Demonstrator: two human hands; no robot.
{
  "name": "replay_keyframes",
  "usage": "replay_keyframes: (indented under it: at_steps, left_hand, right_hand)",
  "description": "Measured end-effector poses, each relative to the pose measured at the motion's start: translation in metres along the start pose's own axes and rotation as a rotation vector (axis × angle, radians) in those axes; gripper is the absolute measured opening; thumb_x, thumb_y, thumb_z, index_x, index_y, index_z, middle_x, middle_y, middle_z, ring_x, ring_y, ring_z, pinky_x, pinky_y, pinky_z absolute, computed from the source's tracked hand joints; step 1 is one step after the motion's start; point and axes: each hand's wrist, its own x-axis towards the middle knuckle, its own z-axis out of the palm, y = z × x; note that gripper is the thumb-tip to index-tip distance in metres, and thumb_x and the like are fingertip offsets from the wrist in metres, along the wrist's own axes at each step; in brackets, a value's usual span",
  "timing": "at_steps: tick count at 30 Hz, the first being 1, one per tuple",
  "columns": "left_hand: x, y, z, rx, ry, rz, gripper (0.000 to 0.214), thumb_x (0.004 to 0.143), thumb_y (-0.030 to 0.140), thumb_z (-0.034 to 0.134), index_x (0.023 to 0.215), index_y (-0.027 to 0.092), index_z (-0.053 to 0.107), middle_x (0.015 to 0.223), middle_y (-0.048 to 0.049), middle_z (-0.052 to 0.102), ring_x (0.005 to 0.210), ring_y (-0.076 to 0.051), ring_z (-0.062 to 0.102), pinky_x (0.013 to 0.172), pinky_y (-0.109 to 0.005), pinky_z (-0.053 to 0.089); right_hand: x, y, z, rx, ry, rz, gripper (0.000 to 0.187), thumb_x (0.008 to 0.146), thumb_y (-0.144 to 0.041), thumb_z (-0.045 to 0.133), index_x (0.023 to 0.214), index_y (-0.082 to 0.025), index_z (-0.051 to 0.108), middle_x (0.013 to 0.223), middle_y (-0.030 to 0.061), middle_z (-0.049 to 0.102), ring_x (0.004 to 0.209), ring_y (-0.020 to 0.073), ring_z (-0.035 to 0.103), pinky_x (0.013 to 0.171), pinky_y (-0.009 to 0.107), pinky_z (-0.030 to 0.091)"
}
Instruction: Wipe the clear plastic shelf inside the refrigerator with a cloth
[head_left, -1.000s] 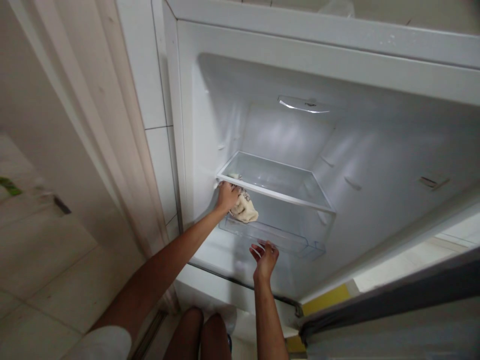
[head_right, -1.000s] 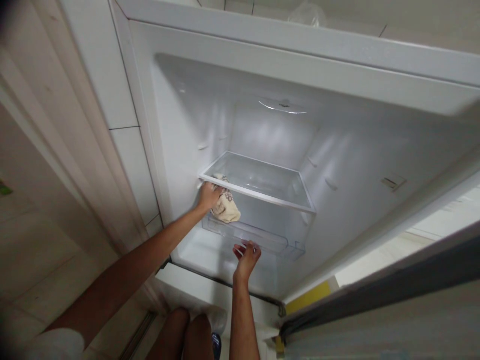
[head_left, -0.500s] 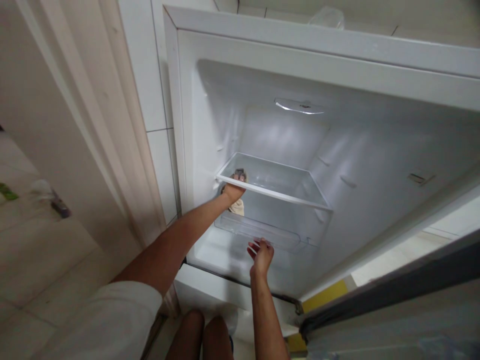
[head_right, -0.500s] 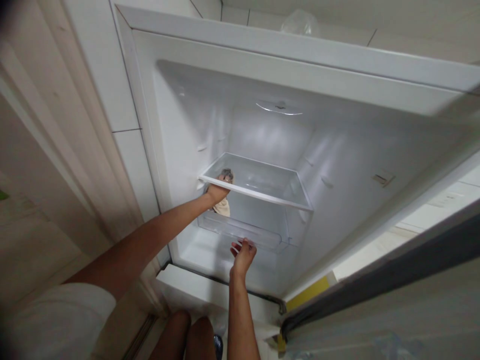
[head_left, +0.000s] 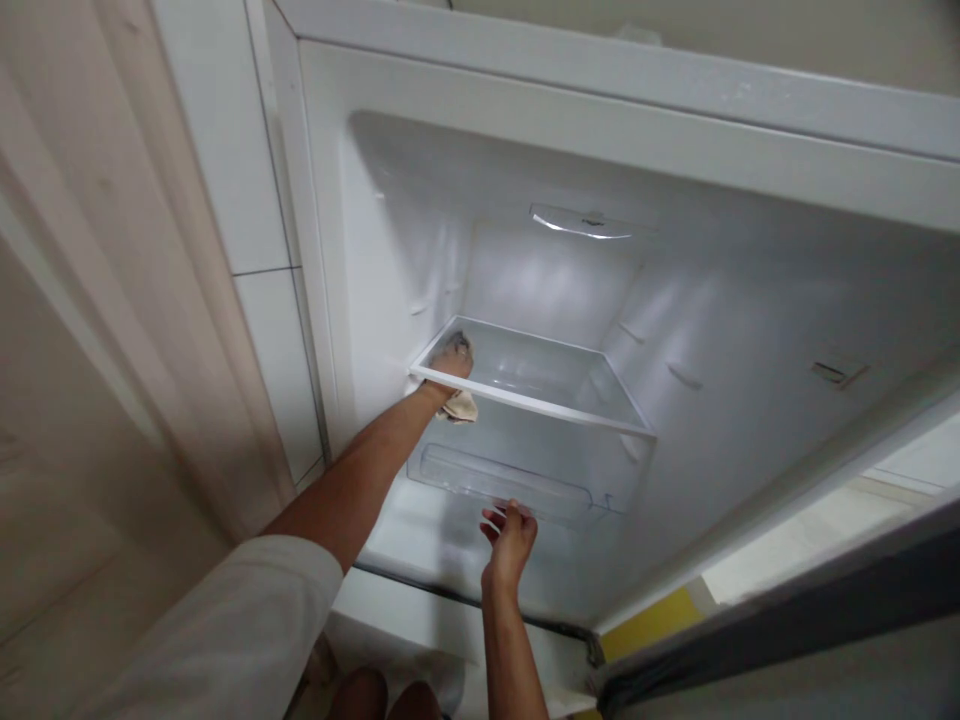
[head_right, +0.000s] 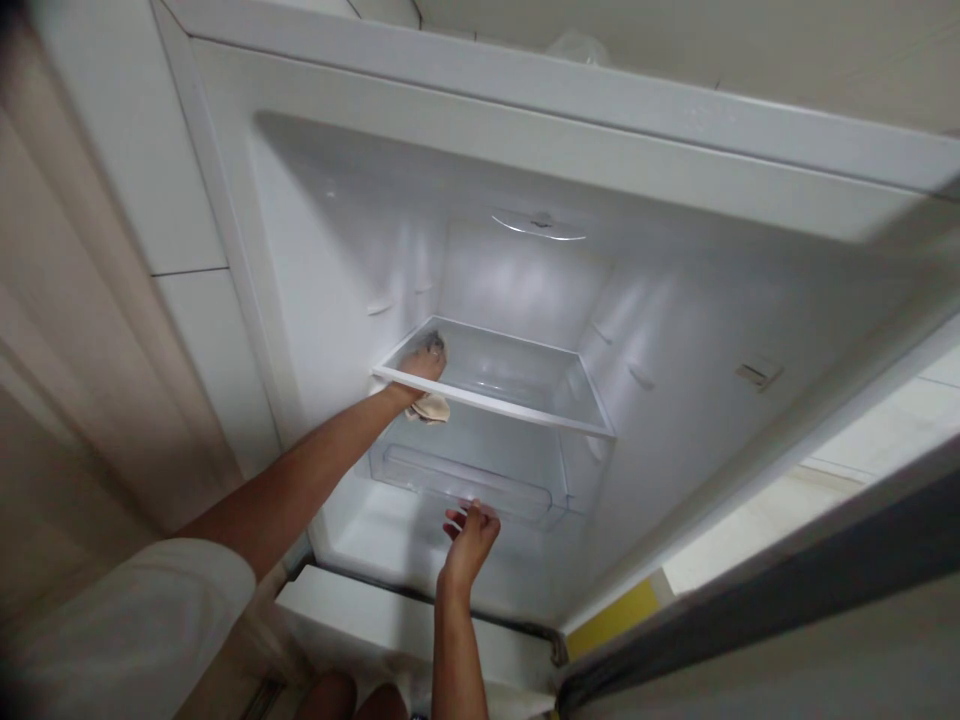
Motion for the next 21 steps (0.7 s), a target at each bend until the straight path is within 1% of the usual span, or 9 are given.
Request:
replay_keyframes:
  at_steps: [2,5,8,13,16,17,19,21]
  left_hand:
    - [0.009,0.0,0.004,-0.008,0.023,0.007,0.06,0.094,0.002,0.022,0.146,-0.002,0.053,0.151,-0.0343,0.054,0.133,-0.042,0.058,0.093,-0.05,0.057]
    - [0.024,0.0,0.013,-0.024,0.045,0.025,0.058,0.094,0.003,0.023,0.142,-0.007,0.054,0.143,-0.0365,0.06,0.132,-0.042,0.059,0.101,-0.052,0.053]
    - [0.038,-0.001,0.021,-0.04,0.061,0.045,0.058,0.094,0.003,0.024,0.144,-0.011,0.05,0.143,-0.0386,0.058,0.135,-0.043,0.056,0.108,-0.054,0.048]
    - [0.054,-0.001,0.03,-0.098,0.075,0.021,0.057,0.093,0.004,0.028,0.145,-0.012,0.048,0.135,-0.0394,0.061,0.132,-0.044,0.058,0.107,-0.056,0.047]
    - [0.06,-0.001,0.029,-0.175,0.075,0.001,0.058,0.093,0.004,0.028,0.146,-0.013,0.045,0.139,-0.0418,0.057,0.135,-0.046,0.055,0.109,-0.06,0.045]
    - [0.061,0.001,0.029,-0.212,0.07,0.002,0.057,0.093,0.003,0.027,0.144,-0.013,0.047,0.141,-0.0421,0.056,0.137,-0.046,0.054,0.11,-0.062,0.045]
    - [0.061,0.007,0.029,-0.311,0.045,0.024,0.052,0.094,0.003,0.029,0.137,-0.009,0.056,0.142,-0.04,0.056,0.139,-0.045,0.052,0.111,-0.062,0.044]
    - [0.06,0.02,0.033,-0.442,0.009,0.063,0.043,0.094,0.004,0.038,0.127,-0.001,0.065,0.142,-0.0327,0.061,0.139,-0.039,0.053,0.115,-0.059,0.044]
  right_hand:
    - [0.002,0.004,-0.003,-0.002,-0.005,0.0,0.042,0.079,-0.054,0.067,0.102,-0.022,0.051,0.089,0.001,0.071,0.066,0.0159,0.07,0.056,0.027,0.054]
    - [0.007,0.01,-0.009,-0.016,-0.027,0.006,0.045,0.08,-0.056,0.068,0.103,-0.022,0.05,0.091,0.0016,0.072,0.068,0.0162,0.072,0.057,0.028,0.055]
    - [0.009,0.017,-0.012,-0.016,-0.056,0.019,0.05,0.08,-0.059,0.071,0.105,-0.023,0.049,0.094,0.0021,0.072,0.07,0.0171,0.073,0.059,0.029,0.057]
    - [0.005,0.019,-0.009,0.005,-0.02,-0.01,0.053,0.08,-0.064,0.07,0.106,-0.023,0.049,0.092,0.0001,0.071,0.065,0.0153,0.071,0.055,0.027,0.056]
    - [0.003,0.017,-0.007,0.008,-0.029,0.011,0.055,0.077,-0.066,0.072,0.104,-0.023,0.049,0.09,0.0004,0.071,0.064,0.0156,0.071,0.054,0.028,0.055]
    - [0.004,0.017,-0.008,0.009,-0.034,0.017,0.056,0.077,-0.066,0.072,0.103,-0.023,0.049,0.089,0.0006,0.071,0.063,0.0158,0.071,0.054,0.028,0.055]
    - [0.005,0.019,-0.009,0.012,-0.045,0.014,0.055,0.078,-0.065,0.072,0.103,-0.023,0.049,0.089,0.0009,0.071,0.064,0.0162,0.071,0.055,0.028,0.055]
    - [0.007,0.023,-0.011,0.015,-0.053,0.003,0.053,0.08,-0.065,0.071,0.104,-0.023,0.048,0.089,0.0009,0.072,0.064,0.0163,0.071,0.055,0.028,0.055]
